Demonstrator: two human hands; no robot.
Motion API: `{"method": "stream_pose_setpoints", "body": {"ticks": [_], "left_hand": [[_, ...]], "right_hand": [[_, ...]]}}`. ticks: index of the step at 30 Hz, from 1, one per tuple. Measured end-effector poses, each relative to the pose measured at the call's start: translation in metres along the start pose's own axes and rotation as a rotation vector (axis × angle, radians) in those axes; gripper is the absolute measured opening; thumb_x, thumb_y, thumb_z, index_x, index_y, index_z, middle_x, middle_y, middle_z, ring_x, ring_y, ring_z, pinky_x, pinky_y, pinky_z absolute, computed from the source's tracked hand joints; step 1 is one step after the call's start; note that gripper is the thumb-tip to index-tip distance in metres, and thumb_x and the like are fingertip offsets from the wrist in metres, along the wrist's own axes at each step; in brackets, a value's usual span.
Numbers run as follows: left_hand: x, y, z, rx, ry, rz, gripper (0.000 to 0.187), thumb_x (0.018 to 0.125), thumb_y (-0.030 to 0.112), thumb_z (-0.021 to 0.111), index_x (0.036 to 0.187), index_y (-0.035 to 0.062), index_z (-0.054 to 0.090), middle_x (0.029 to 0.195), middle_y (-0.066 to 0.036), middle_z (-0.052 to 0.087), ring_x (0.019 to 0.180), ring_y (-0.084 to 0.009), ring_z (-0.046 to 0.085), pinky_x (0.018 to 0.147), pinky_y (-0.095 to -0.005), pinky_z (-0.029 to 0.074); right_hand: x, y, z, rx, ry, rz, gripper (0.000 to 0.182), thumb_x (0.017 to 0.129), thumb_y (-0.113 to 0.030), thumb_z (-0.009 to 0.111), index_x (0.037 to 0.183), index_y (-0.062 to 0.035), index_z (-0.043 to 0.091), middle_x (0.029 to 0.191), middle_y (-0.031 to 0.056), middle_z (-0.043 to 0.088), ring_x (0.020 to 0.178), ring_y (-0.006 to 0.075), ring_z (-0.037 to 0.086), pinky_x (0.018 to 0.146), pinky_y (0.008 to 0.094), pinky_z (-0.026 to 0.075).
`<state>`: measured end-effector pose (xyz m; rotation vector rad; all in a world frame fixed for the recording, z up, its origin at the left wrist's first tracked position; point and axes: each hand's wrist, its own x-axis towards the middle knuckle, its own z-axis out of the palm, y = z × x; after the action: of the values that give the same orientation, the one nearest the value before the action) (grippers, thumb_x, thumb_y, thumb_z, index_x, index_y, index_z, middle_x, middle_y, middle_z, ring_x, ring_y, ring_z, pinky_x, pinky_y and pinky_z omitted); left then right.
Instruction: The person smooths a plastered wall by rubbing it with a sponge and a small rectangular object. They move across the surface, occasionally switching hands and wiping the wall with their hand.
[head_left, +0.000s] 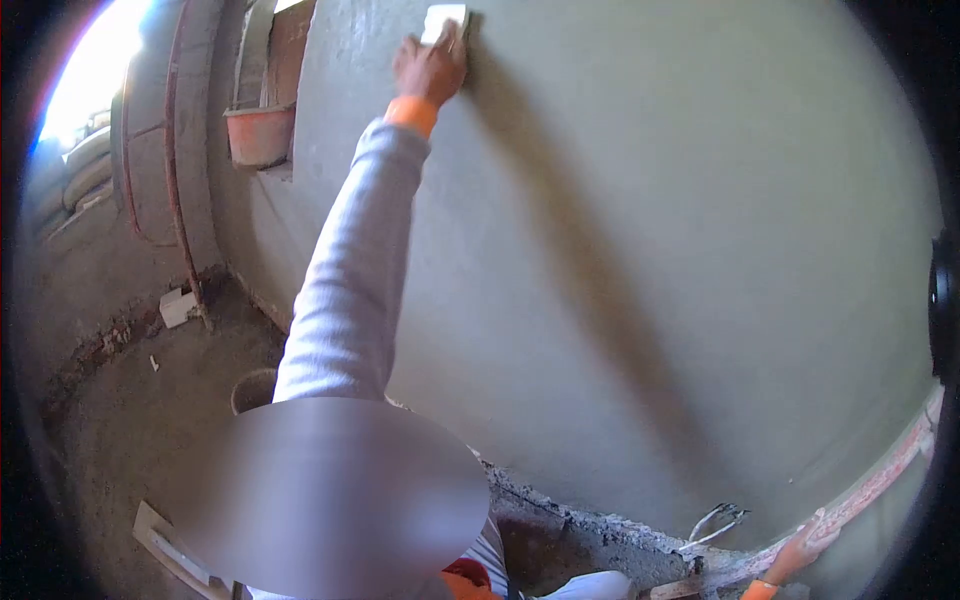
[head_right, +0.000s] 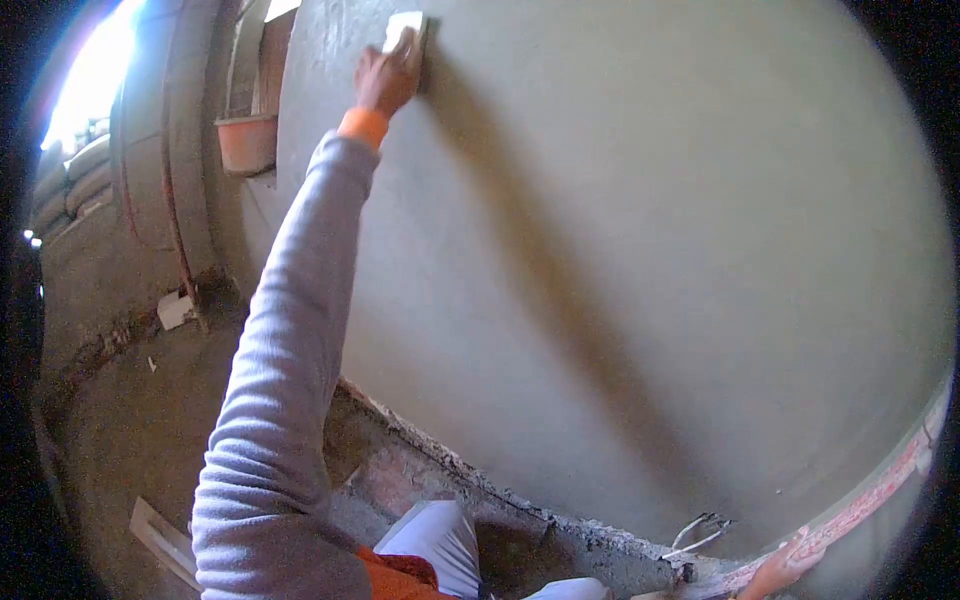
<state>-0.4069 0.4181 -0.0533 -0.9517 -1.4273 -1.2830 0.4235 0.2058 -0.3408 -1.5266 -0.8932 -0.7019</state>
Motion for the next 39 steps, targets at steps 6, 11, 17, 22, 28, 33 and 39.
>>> {"method": "stream_pose_setpoints", "body": {"ticks": [6,11,17,22,28,33,39], "left_hand": [[-0.087,0.042,-0.027,-0.094,0.001,0.236,0.048,0.091,0.035,0.047,0.139,0.0333,0.046,0.108,-0.029,0.055,0.097,-0.0435,0.053,0.084,-0.05,0.046],[0.003,-0.009,0.0,0.006,-0.018,0.005,0.047,0.092,0.037,0.046,0.139,0.0313,0.047,0.106,-0.031,0.055,0.095,-0.044,0.055,0.083,-0.0495,0.047],[-0.045,0.005,-0.005,-0.039,0.025,0.177,0.047,0.093,0.039,0.044,0.138,0.0277,0.05,0.104,-0.032,0.058,0.096,-0.0446,0.055,0.083,-0.0495,0.048],[0.015,-0.062,0.031,0.128,-0.045,0.144,0.048,0.092,0.039,0.045,0.138,0.0236,0.049,0.101,-0.03,0.061,0.095,-0.0446,0.056,0.082,-0.0498,0.047],[-0.078,-0.01,-0.015,-0.121,-0.029,0.203,0.05,0.091,0.03,0.048,0.141,0.0253,0.046,0.108,-0.027,0.061,0.094,-0.0447,0.055,0.085,-0.0512,0.047],[0.012,-0.092,0.04,0.066,0.069,0.072,0.048,0.092,0.036,0.043,0.135,0.0162,0.052,0.094,-0.022,0.066,0.088,-0.045,0.056,0.08,-0.0464,0.047],[-0.096,0.008,-0.006,-0.181,0.042,0.265,0.044,0.091,0.03,0.051,0.134,0.0268,0.054,0.092,-0.025,0.058,0.093,-0.041,0.055,0.082,-0.0465,0.047]], "right_hand": [[0.001,0.015,0.005,-0.04,0.023,0.005,0.06,0.095,-0.035,0.057,0.135,0.0069,0.038,0.131,0.03,0.049,0.122,0.0393,0.049,0.1,0.0428,0.042],[0.004,0.01,0.002,-0.05,0.03,0.005,0.059,0.096,-0.035,0.056,0.135,0.0054,0.038,0.133,0.0287,0.048,0.123,0.0392,0.049,0.101,0.0427,0.041],[0.01,0.037,0.009,-0.154,0.022,0.003,0.06,0.096,-0.036,0.055,0.137,0.0042,0.037,0.135,0.0278,0.046,0.125,0.0396,0.046,0.103,0.0437,0.04],[0.012,0.045,0.01,-0.141,0.009,0.061,0.062,0.096,-0.038,0.053,0.139,0.0039,0.035,0.136,0.0282,0.045,0.125,0.0397,0.046,0.103,0.0442,0.04],[-0.007,-0.004,-0.007,-0.17,0.008,0.071,0.079,0.083,-0.049,0.069,0.145,-0.0175,0.031,0.138,0.0303,0.039,0.106,0.0413,0.059,0.078,0.0485,0.054],[0.006,0.028,0.008,-0.228,0.057,-0.015,0.067,0.093,-0.04,0.058,0.136,0.0063,0.035,0.126,0.0284,0.051,0.114,0.0391,0.053,0.093,0.0446,0.045],[0.003,0.022,0.008,-0.331,0.056,-0.127,0.066,0.093,-0.038,0.059,0.134,0.0078,0.036,0.122,0.027,0.052,0.112,0.0379,0.053,0.092,0.043,0.045]]}}
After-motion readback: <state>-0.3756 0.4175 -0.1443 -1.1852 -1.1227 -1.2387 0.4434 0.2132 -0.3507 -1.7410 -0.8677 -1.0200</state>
